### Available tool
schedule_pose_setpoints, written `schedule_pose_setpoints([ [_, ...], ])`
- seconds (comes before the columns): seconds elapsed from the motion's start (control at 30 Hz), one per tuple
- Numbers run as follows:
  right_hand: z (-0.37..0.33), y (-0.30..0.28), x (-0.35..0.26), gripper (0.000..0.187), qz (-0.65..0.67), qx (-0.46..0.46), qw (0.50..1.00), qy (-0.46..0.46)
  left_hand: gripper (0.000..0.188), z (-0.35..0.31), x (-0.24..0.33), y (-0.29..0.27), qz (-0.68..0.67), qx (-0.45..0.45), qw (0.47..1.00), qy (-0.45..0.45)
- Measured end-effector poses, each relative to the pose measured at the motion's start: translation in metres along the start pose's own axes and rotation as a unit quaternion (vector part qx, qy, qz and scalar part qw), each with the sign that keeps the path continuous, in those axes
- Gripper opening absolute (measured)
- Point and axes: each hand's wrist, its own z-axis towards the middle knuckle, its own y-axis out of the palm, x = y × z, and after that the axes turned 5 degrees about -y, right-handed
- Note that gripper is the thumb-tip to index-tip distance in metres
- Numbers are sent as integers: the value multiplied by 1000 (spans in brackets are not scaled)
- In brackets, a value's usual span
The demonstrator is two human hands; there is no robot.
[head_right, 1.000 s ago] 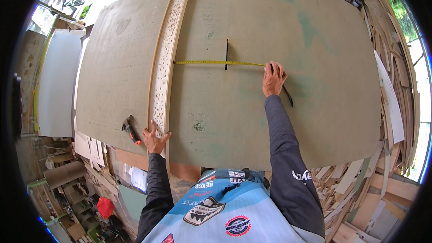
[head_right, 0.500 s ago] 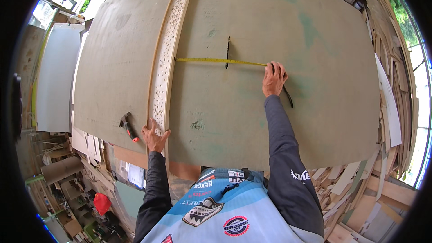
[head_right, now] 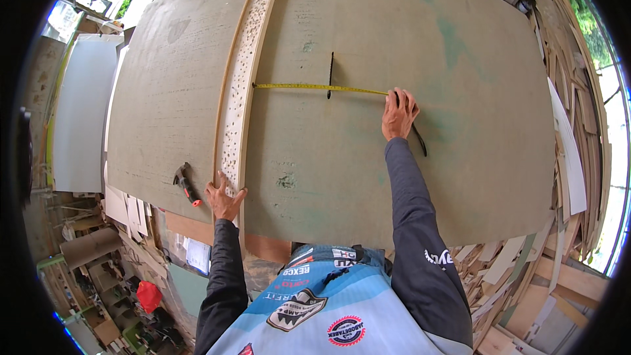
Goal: The person uses a tape measure to mark wood panels, hammers nails into a guide board, and sorts through several green wood panels on the workshop floor.
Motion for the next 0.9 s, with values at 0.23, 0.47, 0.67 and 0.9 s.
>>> schedule_pose_setpoints([
  [0.23, -2, 1, 3, 15, 10, 5, 1000, -2, 93, 0, 3, -3, 14, -4, 1000, 3],
  [0.47, -1, -2, 1, 15, 9, 3, 1000, -8, 93, -1, 2, -4, 14, -6, 1000, 1],
  [0.67, 0, -2, 2, 16, 9, 3, 1000, -13, 93, 0, 1, -2, 17, -2, 1000, 4],
  [0.9, 0, -2, 1, 16, 6, 4, 1000, -15, 93, 0, -3, 3, 17, 8, 1000, 6],
])
